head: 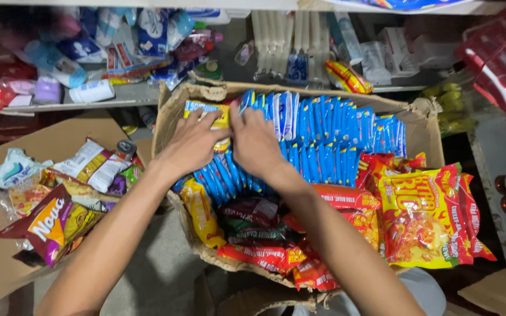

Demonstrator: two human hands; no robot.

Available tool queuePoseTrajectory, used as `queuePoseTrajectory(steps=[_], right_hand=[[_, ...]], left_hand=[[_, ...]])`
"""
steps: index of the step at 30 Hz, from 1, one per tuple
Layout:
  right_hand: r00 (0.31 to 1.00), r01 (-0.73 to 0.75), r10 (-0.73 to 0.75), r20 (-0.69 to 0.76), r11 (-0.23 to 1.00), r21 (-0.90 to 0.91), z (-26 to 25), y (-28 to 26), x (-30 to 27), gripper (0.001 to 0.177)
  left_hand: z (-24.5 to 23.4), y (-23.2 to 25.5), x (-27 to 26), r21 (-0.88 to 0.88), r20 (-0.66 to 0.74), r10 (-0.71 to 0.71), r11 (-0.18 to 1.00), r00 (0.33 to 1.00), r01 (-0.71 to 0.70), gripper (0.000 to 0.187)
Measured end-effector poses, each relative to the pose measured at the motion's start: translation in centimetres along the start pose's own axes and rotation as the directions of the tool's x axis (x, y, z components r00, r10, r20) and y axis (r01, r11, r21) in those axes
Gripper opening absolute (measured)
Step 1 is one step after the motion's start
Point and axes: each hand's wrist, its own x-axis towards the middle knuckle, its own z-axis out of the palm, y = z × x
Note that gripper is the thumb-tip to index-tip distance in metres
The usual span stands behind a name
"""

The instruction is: The person sits on the floor and transfers various packaged food items from one cardboard box to another. They handle items such as instant noodles, Milo, and Nescafe, picking them up one by one and placing them into the destination box.

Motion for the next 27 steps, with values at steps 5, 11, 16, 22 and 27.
queuePoseTrajectory(steps=[5, 11, 16, 22, 27], right_hand=[[0.997, -0.033, 0.033, -0.068, 0.999, -0.005, -1.4, -0.3, -2.0, 0.064], [0.989, -0.078, 0.055, 0.14, 0.983, 0.165, -2.7, 0.8, -3.3, 0.073], [0.996, -0.084, 0.067, 0.065, 0.946, 0.313, -6.3, 1.0, -6.3, 0.067], [0.966, -0.239, 0.253, -0.052, 0.952, 0.192, -14.9, 0.7, -14.6, 0.058], [0.881, -0.349, 0.378, -0.284, 0.925, 0.15, -22.3, 2.6, -24.4, 0.049]], left_hand=[[0.5, -0.3, 0.2, -0.074, -0.098, 0.039, 0.996, 0.994, -0.046, 0.071], [0.6, 0.2, 0.7, -0.017, -0.084, 0.105, 0.994, 0.991, -0.107, 0.059], [-1.0, 4.4, 1.3, 0.016, -0.242, 0.186, 0.982, 0.952, -0.187, 0.025], [-3.3, 14.9, 3.2, 0.058, -0.291, 0.296, 0.955, 0.91, -0.292, 0.015], [-3.7, 26.1, 4.0, -0.086, -0.172, 0.556, 0.814, 0.813, -0.574, 0.015]])
